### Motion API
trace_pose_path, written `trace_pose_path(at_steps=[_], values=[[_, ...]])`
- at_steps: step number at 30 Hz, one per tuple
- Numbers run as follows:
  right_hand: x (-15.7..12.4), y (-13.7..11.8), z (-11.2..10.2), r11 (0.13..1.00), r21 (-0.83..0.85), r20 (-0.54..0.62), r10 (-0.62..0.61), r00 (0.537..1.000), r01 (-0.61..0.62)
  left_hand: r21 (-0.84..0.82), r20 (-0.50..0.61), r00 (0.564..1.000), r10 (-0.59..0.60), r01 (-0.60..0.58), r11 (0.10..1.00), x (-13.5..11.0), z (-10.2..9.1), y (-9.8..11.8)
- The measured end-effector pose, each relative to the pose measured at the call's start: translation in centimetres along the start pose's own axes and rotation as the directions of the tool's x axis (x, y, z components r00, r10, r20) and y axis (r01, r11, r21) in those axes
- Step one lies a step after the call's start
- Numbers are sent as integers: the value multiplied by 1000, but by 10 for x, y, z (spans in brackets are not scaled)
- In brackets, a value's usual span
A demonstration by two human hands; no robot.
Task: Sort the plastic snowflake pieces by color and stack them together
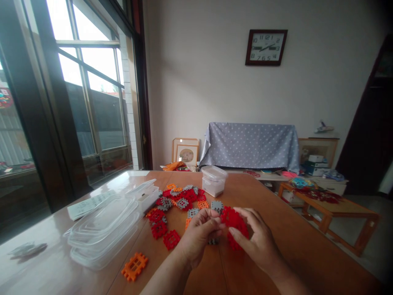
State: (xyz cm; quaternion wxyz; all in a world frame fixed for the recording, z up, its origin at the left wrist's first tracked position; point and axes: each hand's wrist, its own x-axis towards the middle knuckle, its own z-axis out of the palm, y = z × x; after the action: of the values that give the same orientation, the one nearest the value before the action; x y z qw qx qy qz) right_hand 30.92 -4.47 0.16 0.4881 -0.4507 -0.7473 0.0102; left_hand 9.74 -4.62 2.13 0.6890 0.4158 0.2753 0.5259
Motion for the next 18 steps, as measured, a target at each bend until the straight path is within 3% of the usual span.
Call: trace_pose_path(at_steps=[5,8,18], values=[[7,35,-23,989,51,99,135,986,-141,101,-105,991,79,-68,993,4,-11,12],[7,49,-28,985,65,176,146,974,-160,159,-168,980,107,-80,984,8,-19,17],[4,57,-24,988,41,290,130,948,-148,193,-217,962,168,-127,973,13,-34,22]])
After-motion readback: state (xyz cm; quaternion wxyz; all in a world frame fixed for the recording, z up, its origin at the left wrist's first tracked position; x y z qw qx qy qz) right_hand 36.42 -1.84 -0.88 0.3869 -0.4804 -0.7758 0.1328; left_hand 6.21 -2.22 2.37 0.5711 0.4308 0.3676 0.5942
